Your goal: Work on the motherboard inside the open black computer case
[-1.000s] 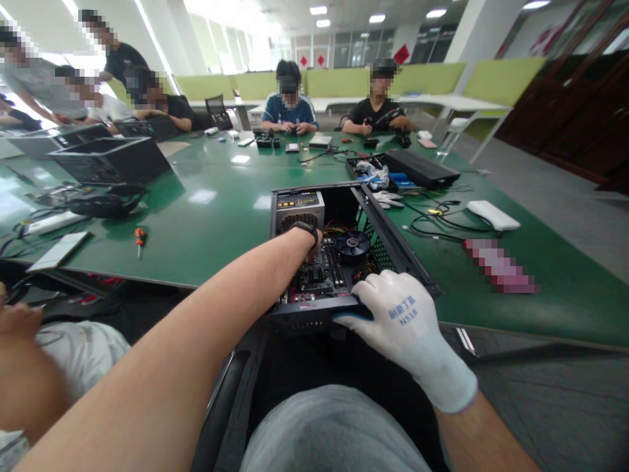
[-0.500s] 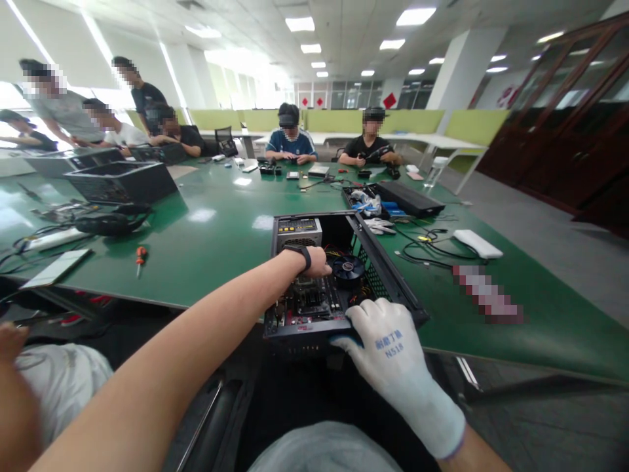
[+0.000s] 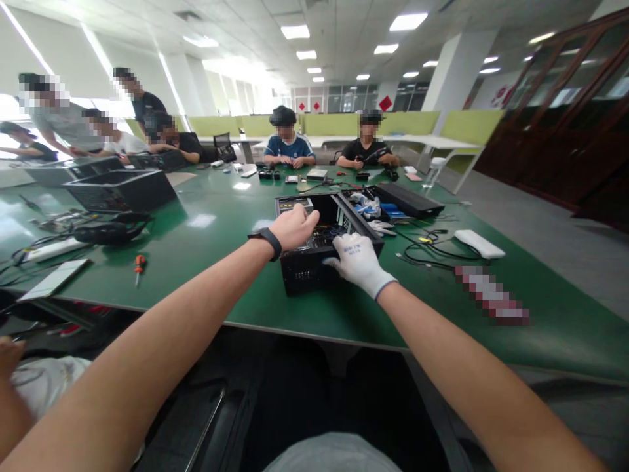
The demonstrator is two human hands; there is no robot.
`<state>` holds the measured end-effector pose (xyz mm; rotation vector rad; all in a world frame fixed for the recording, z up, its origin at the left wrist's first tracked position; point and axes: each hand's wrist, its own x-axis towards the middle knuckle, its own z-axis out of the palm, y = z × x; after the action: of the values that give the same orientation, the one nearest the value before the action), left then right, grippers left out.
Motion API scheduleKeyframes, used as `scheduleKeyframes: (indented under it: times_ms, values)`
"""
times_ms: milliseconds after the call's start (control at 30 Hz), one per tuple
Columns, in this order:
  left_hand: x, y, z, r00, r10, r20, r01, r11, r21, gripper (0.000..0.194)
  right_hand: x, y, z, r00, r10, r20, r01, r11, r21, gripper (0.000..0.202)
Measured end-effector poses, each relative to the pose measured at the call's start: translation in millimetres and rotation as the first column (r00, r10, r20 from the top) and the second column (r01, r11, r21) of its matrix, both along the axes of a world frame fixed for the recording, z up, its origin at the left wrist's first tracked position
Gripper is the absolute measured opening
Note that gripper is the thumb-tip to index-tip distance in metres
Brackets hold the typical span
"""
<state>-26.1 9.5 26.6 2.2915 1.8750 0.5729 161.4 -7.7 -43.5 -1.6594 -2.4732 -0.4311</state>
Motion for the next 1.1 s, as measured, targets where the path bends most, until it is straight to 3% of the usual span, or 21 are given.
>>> scheduleKeyframes:
  times_ms: [233, 333, 467, 667, 867, 1100]
  values:
    - [-10, 4, 2.4, 0.983, 0.106, 0.149, -0.112, 0.993, 0.030, 0.035, -25, 88, 8.9, 0.997, -0.069, 0.030, 0.070, 0.997, -0.022, 0.043]
    - [-16, 4, -3.6, 0.980, 0.121, 0.161, -0.122, 0.993, -0.001, 0.035, -29, 103, 11.8, 0.997, -0.071, 0.028, 0.072, 0.997, -0.034, 0.043]
    - [-25, 3, -11.7, 0.975, 0.133, 0.179, -0.131, 0.991, -0.023, 0.034, -28, 100, 10.5, 0.998, -0.055, 0.023, 0.056, 0.998, -0.040, 0.043]
    - [-30, 4, -10.8, 0.981, 0.137, 0.140, -0.136, 0.991, -0.017, 0.032, -23, 57, 0.2, 1.000, -0.023, 0.005, 0.023, 1.000, -0.019, 0.044]
    - [-5, 0, -6.0, 0.998, 0.063, 0.015, -0.062, 0.996, -0.071, 0.034, -9, -15, -8.1, 1.000, 0.014, -0.027, -0.013, 1.000, 0.015, 0.049]
    - [26, -8, -27.4, 0.969, -0.141, -0.201, 0.067, 0.940, -0.335, 0.052, 8, -99, -10.8, 0.998, 0.049, -0.040, -0.049, 0.999, 0.005, 0.040]
